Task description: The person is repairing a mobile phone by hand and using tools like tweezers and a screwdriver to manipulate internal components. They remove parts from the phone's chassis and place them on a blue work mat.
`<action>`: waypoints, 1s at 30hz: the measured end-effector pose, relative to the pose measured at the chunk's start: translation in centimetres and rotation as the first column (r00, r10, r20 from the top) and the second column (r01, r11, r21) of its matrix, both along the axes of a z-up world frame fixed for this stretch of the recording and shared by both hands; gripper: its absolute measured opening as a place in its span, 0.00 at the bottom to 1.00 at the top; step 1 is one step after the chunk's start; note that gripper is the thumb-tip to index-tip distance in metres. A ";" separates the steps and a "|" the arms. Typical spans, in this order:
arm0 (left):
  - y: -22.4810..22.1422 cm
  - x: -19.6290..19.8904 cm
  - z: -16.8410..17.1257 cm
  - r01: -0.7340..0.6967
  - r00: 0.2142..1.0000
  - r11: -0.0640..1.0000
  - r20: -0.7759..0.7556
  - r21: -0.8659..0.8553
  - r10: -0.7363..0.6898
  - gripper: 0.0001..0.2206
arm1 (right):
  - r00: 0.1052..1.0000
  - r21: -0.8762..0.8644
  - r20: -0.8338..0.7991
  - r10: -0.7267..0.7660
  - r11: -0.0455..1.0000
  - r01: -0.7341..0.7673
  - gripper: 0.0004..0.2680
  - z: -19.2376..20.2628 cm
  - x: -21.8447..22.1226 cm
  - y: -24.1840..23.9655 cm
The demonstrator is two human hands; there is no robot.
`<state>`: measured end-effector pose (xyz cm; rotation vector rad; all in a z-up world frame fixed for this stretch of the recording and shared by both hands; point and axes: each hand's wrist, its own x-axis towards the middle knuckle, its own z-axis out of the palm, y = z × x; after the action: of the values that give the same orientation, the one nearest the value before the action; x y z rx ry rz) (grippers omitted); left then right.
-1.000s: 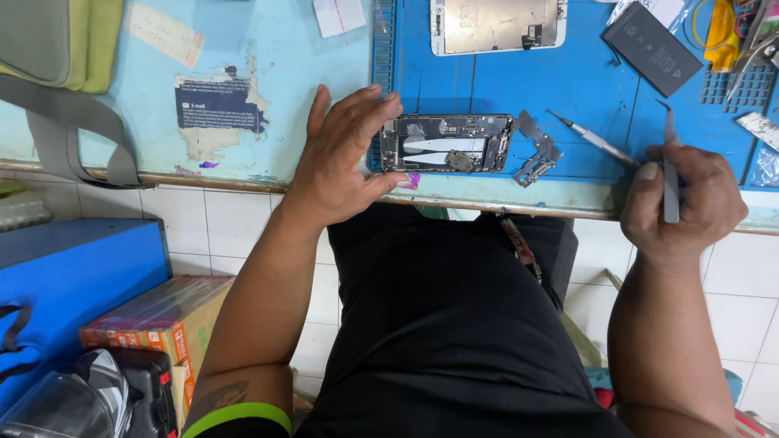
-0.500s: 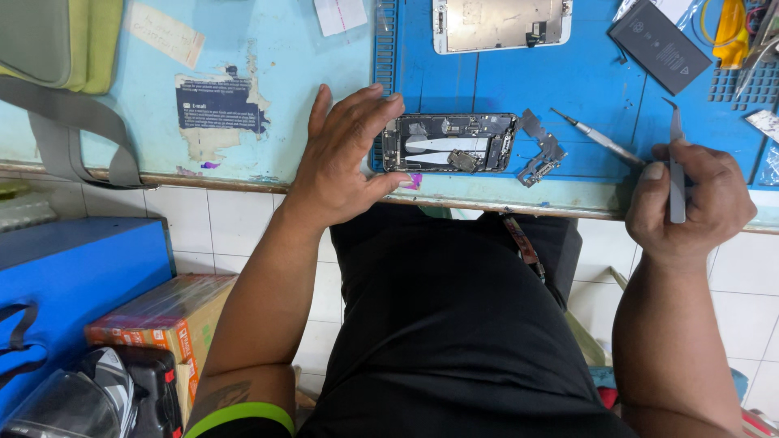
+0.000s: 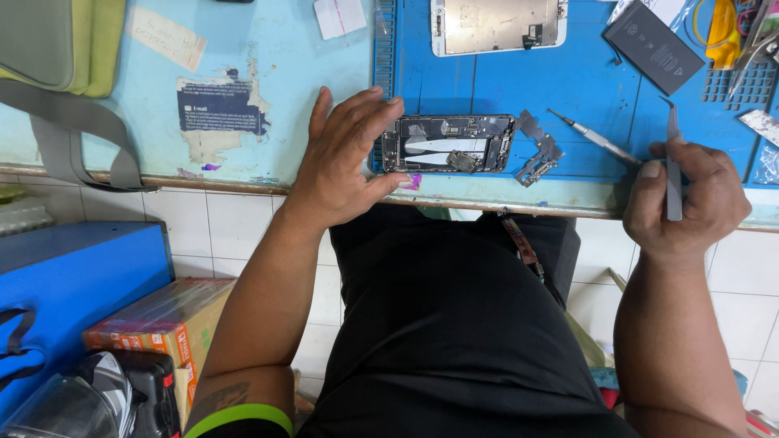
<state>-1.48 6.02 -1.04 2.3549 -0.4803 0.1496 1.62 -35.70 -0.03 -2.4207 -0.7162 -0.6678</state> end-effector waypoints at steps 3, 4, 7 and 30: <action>0.0 0.0 -0.1 0.001 1.000 1.000 0.018 0.004 -0.001 0.47 | 0.993 -0.036 0.117 -0.007 0.999 0.011 0.07 0.4 0.0 0.3; 0.0 0.0 -0.1 0.003 1.000 1.000 0.021 0.005 -0.003 0.47 | 0.984 -0.038 0.176 -0.009 0.999 0.016 0.07 0.6 -0.1 0.5; 0.0 0.1 0.0 0.009 0.999 1.000 0.032 0.003 -0.009 0.47 | 0.980 -0.004 0.197 0.020 1.000 -0.020 0.08 1.3 -1.2 0.9; -0.1 -0.4 -0.6 0.012 0.992 1.000 0.124 -0.011 -0.011 0.48 | 0.931 -0.022 -0.017 0.365 0.931 -0.365 0.12 3.9 -1.7 11.3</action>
<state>-1.86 5.94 -1.60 2.3396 -0.5515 0.2941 -0.12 -24.43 3.88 -2.2222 -1.1383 -0.4924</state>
